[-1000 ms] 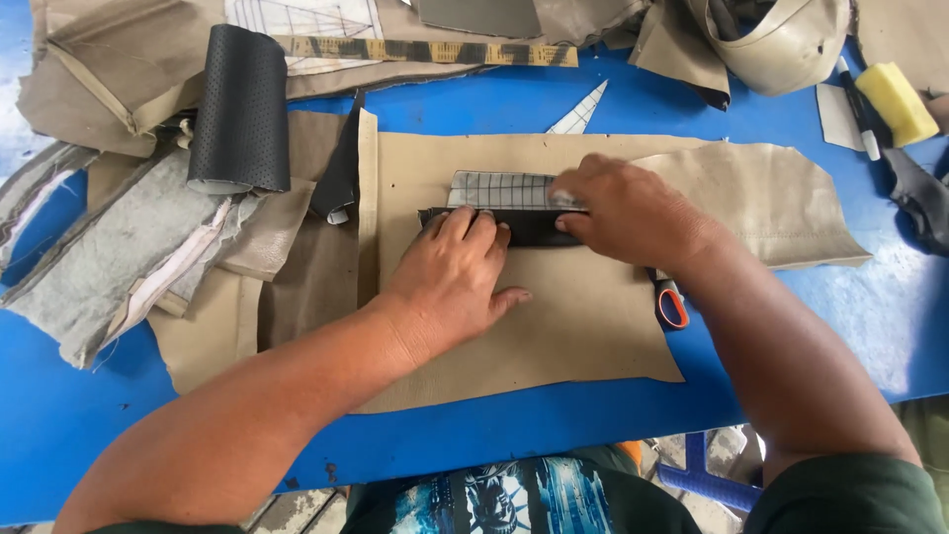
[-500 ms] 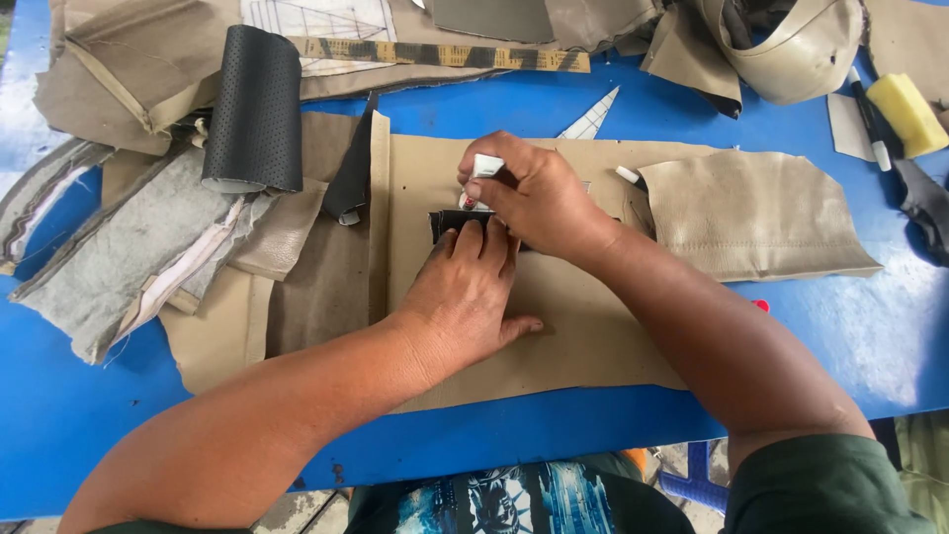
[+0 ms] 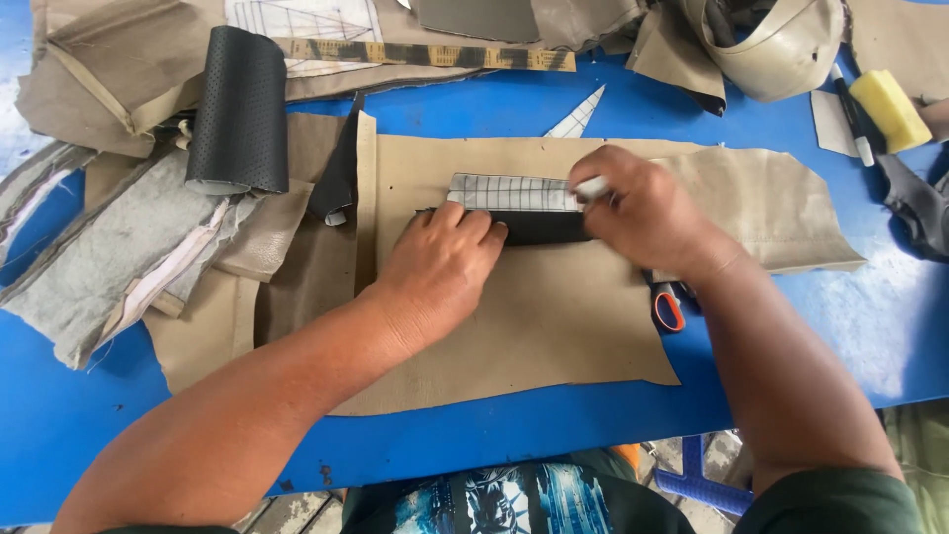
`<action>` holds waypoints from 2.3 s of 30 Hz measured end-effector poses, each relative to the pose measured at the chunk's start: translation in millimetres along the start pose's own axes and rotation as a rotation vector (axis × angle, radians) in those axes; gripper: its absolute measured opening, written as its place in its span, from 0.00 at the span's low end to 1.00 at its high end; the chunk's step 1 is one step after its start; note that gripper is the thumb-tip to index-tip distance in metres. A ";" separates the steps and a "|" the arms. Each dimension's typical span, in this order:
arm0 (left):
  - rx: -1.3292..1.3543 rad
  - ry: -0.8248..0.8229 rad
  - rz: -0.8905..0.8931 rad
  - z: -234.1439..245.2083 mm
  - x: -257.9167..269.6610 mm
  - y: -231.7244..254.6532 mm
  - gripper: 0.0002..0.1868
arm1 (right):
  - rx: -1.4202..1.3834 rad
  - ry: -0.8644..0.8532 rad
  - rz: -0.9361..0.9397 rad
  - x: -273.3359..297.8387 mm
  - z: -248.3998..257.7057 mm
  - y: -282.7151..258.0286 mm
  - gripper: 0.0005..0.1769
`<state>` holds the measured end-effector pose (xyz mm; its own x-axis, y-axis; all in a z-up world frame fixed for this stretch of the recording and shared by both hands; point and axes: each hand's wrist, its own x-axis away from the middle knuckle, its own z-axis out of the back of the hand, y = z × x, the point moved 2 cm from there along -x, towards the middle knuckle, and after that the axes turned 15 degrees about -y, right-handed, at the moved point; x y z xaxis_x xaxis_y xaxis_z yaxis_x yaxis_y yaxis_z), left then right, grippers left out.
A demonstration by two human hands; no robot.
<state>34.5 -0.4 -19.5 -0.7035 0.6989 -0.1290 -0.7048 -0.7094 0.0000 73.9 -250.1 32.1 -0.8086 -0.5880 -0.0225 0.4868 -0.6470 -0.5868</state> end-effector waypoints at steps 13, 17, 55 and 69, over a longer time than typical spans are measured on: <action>-0.003 0.085 0.076 9.9 -33.3 -19.9 0.06 | 0.364 -0.030 -0.035 -21.9 -14.8 -4.9 0.17; 0.079 0.031 0.091 9.9 -49.5 -35.7 0.12 | 0.293 -0.094 -0.172 -35.4 -16.6 16.2 0.13; 0.230 0.034 0.274 11.9 -40.4 -67.3 0.34 | 0.362 0.230 -0.183 -36.9 -7.4 29.5 0.17; 0.271 0.007 0.320 12.6 -39.5 -72.0 0.11 | 0.435 0.024 -0.077 -38.3 -13.4 -6.4 0.18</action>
<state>111.8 24.2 -1.9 -0.8909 0.4457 -0.0870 -0.4499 -0.8403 0.3023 97.4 -216.9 25.9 -0.8528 -0.5220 -0.0138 0.5146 -0.8357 -0.1918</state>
